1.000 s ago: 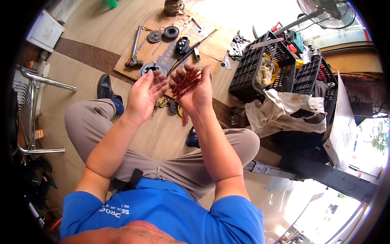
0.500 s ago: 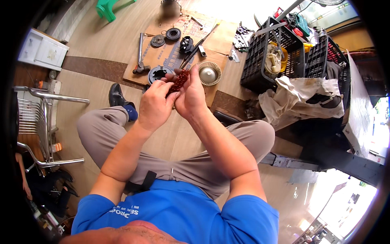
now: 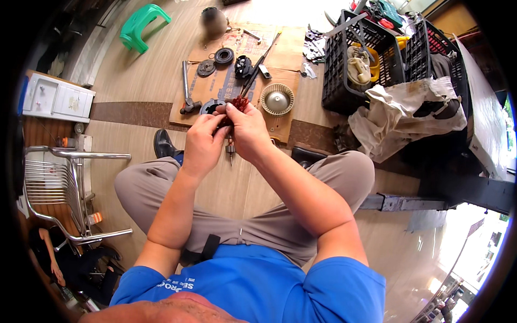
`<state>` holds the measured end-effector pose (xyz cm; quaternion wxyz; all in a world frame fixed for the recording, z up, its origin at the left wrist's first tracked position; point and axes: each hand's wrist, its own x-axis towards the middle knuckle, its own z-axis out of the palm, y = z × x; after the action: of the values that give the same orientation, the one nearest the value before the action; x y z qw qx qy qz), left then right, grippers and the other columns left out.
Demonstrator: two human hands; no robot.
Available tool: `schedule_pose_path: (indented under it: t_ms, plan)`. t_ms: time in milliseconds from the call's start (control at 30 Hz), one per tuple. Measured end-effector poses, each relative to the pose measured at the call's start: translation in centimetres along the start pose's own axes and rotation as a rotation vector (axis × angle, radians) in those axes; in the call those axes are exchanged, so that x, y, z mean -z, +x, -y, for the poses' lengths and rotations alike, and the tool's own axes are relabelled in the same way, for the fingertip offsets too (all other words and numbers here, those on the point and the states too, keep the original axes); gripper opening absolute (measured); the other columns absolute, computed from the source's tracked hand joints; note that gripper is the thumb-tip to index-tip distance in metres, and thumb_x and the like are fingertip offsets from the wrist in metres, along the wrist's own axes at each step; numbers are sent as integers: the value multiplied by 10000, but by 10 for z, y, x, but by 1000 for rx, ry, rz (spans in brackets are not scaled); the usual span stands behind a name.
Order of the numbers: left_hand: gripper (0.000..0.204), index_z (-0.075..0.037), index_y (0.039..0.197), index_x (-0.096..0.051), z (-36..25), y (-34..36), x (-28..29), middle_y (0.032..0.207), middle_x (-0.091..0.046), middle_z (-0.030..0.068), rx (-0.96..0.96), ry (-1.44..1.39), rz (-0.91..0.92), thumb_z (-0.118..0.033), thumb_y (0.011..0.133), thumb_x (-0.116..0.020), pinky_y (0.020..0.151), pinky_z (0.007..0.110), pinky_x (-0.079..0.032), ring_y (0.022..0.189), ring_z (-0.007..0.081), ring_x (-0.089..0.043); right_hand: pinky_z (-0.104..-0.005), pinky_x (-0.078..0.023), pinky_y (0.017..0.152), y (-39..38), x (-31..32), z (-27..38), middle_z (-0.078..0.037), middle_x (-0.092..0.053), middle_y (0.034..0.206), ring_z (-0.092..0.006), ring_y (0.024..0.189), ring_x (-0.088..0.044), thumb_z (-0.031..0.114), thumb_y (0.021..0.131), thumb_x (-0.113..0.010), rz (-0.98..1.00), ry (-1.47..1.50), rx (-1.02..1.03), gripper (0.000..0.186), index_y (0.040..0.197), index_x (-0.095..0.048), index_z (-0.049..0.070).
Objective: The person assembles components of an electric motor by hand, inserting a rotor into a housing and aligning internal wiring.
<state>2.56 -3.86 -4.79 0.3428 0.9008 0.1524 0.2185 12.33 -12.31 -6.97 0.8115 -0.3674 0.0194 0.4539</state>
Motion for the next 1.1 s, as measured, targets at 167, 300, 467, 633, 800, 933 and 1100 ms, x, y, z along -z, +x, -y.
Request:
schedule_pose_path:
  t_ms: [167,300,467,633,800,933,1100]
  plan:
    - [248,31,1071,-646,-8,5,17,966,-631,147,39,-116,-57,-90,855,-661,714,333,-514,773,256,-639,-369,-539,745,3,0,14,-125,-651,929,-238,838,-645,152,991,-493,26,144,-42,171,1001,-579,5]
    - [244,37,1139,-627,-15,11,54,1017,-640,46,280,-316,-86,-77,924,-608,738,222,-485,846,81,-591,-448,-529,785,0,-3,27,-149,-633,957,-305,871,-642,271,1003,-476,3,252,-78,245,1047,-524,35]
    - [273,22,1181,-610,-8,18,106,1043,-646,36,267,-423,-51,-124,952,-579,678,203,-466,806,68,-573,-475,-507,779,7,-4,33,-154,-615,946,-325,888,-621,406,1004,-442,-39,299,-103,357,1048,-510,59]
    - [368,61,1150,-617,23,76,134,815,-653,44,327,-269,61,-232,929,-633,702,222,-467,736,72,-577,-476,-505,767,16,8,32,-146,-594,929,-316,862,-603,389,1009,-431,-109,225,-112,346,1057,-497,53]
    - [396,48,1140,-619,111,83,112,950,-681,198,264,212,186,-263,896,-637,778,362,-497,873,280,-654,-510,-466,900,20,13,36,-177,-581,984,-355,983,-565,400,1023,-371,-116,203,-113,420,1030,-513,5]
    - [409,13,1172,-610,100,83,101,1053,-654,243,312,226,483,-274,882,-632,870,415,-488,1005,381,-619,-501,-465,876,23,28,39,-160,-582,931,-352,935,-564,421,1023,-357,-105,192,-72,430,1008,-500,16]
    - [422,32,1220,-566,82,75,105,1058,-654,229,191,322,428,-245,905,-618,852,387,-488,958,348,-633,-496,-451,899,23,27,37,-167,-552,936,-351,948,-545,419,1030,-328,-132,220,-58,436,999,-472,9]
